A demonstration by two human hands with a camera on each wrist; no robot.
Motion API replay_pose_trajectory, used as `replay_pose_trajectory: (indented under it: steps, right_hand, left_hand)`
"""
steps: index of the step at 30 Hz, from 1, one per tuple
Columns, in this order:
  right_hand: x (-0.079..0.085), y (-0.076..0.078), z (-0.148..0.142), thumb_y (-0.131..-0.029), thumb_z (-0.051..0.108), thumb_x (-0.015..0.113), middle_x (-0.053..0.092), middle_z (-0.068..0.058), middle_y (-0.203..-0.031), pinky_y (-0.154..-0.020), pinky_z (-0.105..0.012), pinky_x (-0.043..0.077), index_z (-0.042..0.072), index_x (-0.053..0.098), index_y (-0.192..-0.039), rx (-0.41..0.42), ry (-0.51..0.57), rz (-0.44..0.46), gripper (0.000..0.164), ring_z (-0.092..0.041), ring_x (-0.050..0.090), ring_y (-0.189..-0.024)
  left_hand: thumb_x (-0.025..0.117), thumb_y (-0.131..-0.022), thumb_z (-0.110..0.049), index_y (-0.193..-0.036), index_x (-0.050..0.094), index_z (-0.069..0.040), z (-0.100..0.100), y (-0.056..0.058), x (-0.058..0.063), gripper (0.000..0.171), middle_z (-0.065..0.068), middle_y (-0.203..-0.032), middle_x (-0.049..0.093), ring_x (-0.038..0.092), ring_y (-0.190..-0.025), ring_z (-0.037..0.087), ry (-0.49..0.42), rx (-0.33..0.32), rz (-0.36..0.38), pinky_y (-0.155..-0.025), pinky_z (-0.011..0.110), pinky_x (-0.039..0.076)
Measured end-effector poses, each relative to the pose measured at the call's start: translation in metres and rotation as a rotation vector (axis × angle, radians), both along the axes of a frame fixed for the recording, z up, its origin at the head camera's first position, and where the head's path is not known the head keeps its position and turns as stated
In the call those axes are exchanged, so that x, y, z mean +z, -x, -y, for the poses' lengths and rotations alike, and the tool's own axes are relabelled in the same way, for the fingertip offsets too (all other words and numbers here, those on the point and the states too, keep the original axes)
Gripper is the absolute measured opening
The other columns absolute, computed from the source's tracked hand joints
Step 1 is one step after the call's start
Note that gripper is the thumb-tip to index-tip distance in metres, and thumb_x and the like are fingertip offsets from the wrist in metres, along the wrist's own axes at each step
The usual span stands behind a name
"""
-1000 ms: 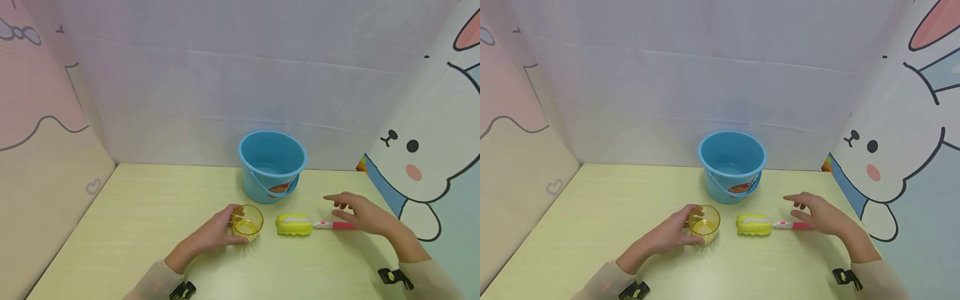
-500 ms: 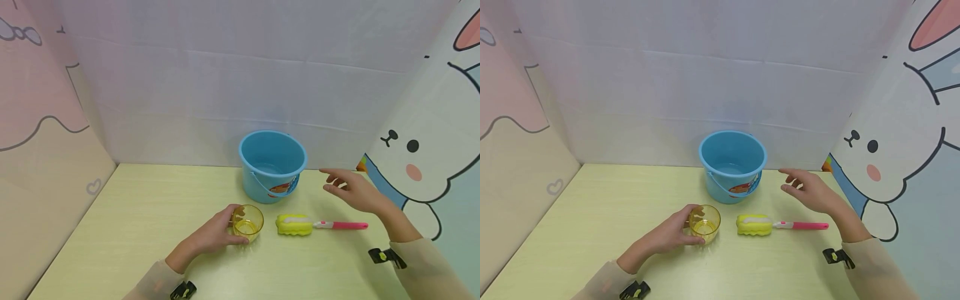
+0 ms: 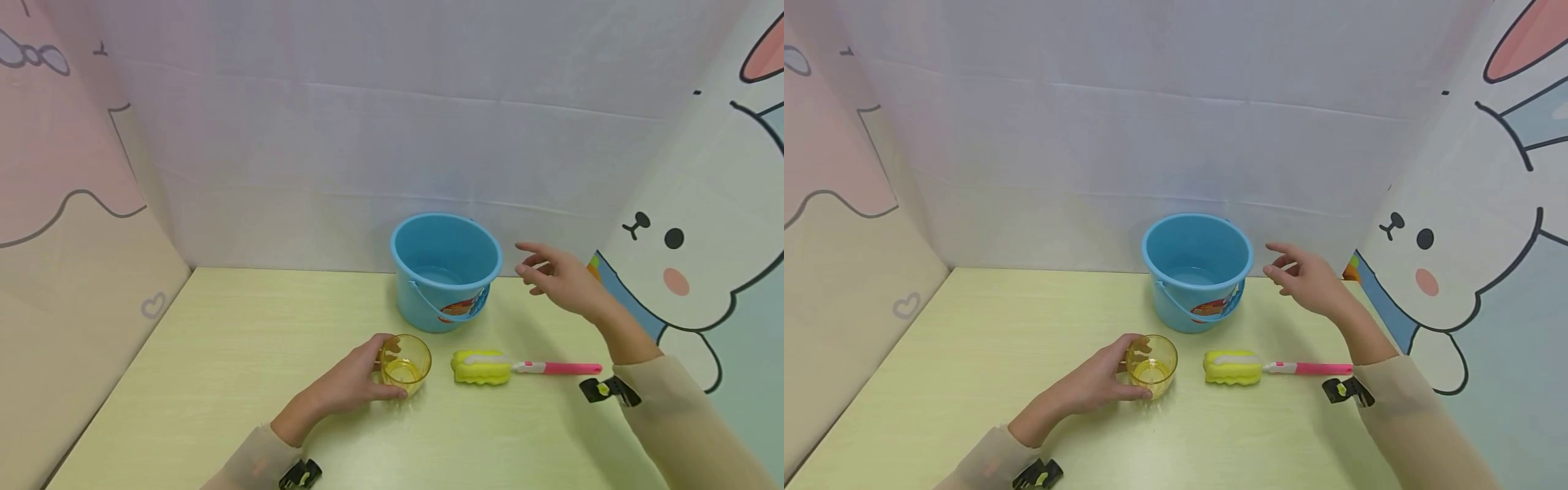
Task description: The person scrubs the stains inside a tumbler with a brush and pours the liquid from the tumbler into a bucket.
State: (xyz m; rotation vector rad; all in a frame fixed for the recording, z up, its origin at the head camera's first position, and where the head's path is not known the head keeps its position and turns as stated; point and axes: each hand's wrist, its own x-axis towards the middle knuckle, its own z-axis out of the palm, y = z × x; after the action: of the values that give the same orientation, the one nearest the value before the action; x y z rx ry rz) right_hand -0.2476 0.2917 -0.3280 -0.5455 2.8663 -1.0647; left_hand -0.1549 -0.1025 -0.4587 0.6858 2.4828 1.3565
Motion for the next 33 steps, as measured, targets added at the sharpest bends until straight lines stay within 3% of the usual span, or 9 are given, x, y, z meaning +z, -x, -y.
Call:
replay_pose_trajectory:
  steps: [6, 15, 21, 28, 33]
  right_hand:
    - [0.005, 0.011, 0.006, -0.111, 0.032, 0.060, 0.056, -0.027, -0.139, -0.081, -0.033, 0.064, 0.008, 0.037, -0.164, -0.034, 0.108, 0.096, 0.063, -0.042, 0.068, -0.112]
    - [0.006, 0.028, 0.013, -0.111, 0.034, 0.058, 0.049, -0.029, -0.149, -0.087, -0.038, 0.063, 0.009, 0.031, -0.167, -0.078, 0.260, 0.223, 0.067, -0.046, 0.063, -0.122]
    - [0.006, 0.037, 0.019, -0.112, 0.034, 0.057, 0.045, -0.029, -0.155, -0.091, -0.039, 0.062, 0.009, 0.028, -0.168, -0.103, 0.364, 0.320, 0.069, -0.043, 0.062, -0.124]
    - [0.006, 0.043, 0.025, -0.112, 0.035, 0.056, 0.048, -0.029, -0.152, -0.094, -0.036, 0.061, 0.005, 0.027, -0.167, -0.104, 0.441, 0.388, 0.069, -0.029, 0.067, -0.115]
    - [0.004, 0.047, 0.031, -0.112, 0.034, 0.056, 0.048, -0.030, -0.151, -0.093, -0.035, 0.061, 0.002, 0.028, -0.166, -0.108, 0.492, 0.421, 0.069, -0.033, 0.067, -0.117]
  left_hand:
    - [0.093, -0.085, -0.037, -0.154, 0.042, -0.004, 0.000, 0.000, 0.000, 0.092, 0.013, -0.144, 0.059, 0.058, -0.132, 0.027, -0.003, -0.003, -0.003, -0.112, 0.049, 0.047]
    - [0.093, -0.084, -0.037, -0.154, 0.043, -0.005, 0.000, 0.000, 0.000, 0.091, 0.011, -0.143, 0.060, 0.058, -0.133, 0.027, -0.003, -0.001, -0.002, -0.113, 0.049, 0.046]
    - [0.093, -0.084, -0.037, -0.153, 0.043, -0.005, 0.000, 0.000, 0.001, 0.091, 0.010, -0.143, 0.059, 0.058, -0.133, 0.027, -0.003, 0.003, 0.003, -0.113, 0.049, 0.046]
    - [0.093, -0.085, -0.037, -0.153, 0.043, -0.005, 0.000, -0.001, 0.002, 0.090, 0.011, -0.144, 0.059, 0.057, -0.133, 0.027, -0.004, 0.002, 0.003, -0.113, 0.050, 0.046]
    - [0.092, -0.085, -0.038, -0.154, 0.043, -0.006, 0.000, 0.000, 0.002, 0.090, 0.011, -0.144, 0.059, 0.057, -0.134, 0.027, 0.007, 0.006, 0.006, -0.114, 0.050, 0.046]
